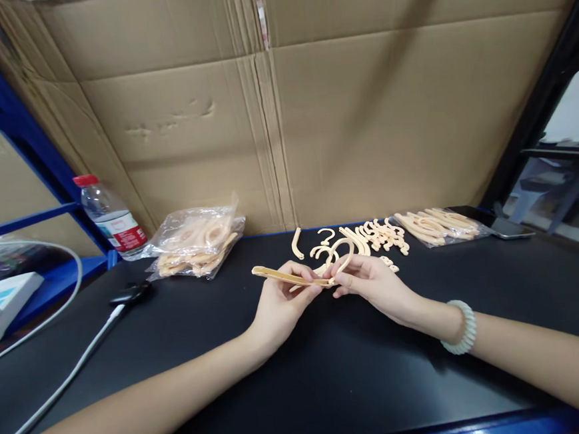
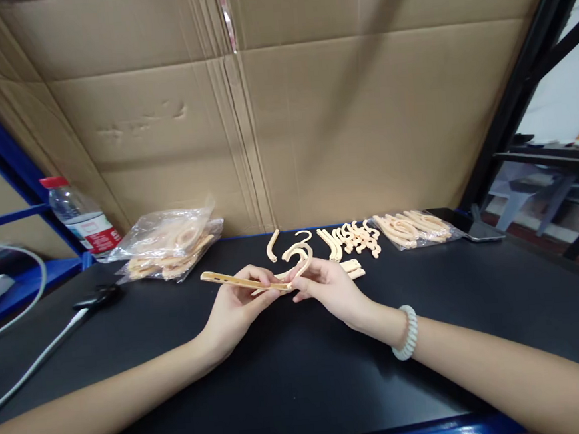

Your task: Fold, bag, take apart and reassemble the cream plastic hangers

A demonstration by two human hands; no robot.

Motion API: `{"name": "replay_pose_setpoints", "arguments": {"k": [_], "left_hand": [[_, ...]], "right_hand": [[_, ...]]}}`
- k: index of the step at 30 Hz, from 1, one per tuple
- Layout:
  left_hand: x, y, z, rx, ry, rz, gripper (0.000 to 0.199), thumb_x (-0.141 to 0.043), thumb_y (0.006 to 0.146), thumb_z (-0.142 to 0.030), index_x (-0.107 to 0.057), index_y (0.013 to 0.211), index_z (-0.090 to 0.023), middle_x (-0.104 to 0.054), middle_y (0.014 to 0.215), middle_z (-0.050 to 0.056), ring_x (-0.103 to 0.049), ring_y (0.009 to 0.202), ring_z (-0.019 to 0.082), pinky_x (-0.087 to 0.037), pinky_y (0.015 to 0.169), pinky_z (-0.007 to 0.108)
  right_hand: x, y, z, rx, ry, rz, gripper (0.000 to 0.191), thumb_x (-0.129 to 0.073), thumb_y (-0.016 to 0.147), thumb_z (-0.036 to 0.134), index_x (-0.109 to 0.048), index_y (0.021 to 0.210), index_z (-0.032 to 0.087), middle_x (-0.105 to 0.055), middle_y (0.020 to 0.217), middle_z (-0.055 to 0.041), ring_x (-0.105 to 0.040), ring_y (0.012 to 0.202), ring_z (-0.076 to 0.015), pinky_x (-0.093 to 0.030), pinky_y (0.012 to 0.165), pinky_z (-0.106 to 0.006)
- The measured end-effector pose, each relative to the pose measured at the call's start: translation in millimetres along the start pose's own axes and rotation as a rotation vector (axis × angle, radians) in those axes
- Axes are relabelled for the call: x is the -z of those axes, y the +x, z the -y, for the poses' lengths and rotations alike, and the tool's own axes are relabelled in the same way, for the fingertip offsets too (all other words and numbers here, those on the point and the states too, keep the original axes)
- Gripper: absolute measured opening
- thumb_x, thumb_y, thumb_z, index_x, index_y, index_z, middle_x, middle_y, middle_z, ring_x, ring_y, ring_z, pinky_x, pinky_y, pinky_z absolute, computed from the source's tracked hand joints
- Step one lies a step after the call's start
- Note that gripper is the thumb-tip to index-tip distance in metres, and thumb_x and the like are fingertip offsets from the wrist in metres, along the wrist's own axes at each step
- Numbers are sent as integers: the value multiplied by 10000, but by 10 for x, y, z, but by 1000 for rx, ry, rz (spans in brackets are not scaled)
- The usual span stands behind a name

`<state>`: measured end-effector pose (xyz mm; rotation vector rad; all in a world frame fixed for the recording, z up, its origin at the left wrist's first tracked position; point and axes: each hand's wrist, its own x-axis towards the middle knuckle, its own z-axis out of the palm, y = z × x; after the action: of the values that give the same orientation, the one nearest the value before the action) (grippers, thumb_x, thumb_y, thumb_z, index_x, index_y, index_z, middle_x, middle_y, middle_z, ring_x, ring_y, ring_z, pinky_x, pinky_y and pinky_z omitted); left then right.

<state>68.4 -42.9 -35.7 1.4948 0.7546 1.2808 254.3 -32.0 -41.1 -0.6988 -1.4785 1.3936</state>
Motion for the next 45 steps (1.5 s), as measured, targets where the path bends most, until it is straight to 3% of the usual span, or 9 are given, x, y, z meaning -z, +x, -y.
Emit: {"name": "replay_pose_setpoints", "arguments": {"k": [10,19,26,45], "left_hand": [[3,-28,-24,-8,121,-2,199,-736,752,-220,-551,699,-168,-638,809,4,-659,829,165,-507,765,267],[-25,-22,-69,18,94,-8,236,-773,709,-277,-561,675,-177,-664,765,10,-669,811,194,-530,767,315],[-15,-10,-33,20,62,12,243,-778,706,-273,-557,688,-173,-644,730,-5,-643,754,164,-513,730,287],[-8,-22,-22,25,76,27,266,-771,715,-317,-544,725,-179,-611,723,-11,-631,749,167,-500,723,293]], "right_hand": [[-5,-17,19,-97,58,29,279,-747,757,398,-616,835,164,-694,961,-61,-679,764,-141,-567,716,-297],[-21,-8,33,-62,47,0,287,-765,734,389,-595,788,163,-683,833,-26,-673,671,-121,-574,670,-279],[-36,-18,50,-15,-18,-10,279,-746,756,393,-586,786,166,-664,738,-4,-663,637,-110,-561,629,-253],[-42,-16,42,58,-120,-8,265,-719,773,398,-568,788,181,-643,711,4,-653,588,-124,-565,579,-278]]}}
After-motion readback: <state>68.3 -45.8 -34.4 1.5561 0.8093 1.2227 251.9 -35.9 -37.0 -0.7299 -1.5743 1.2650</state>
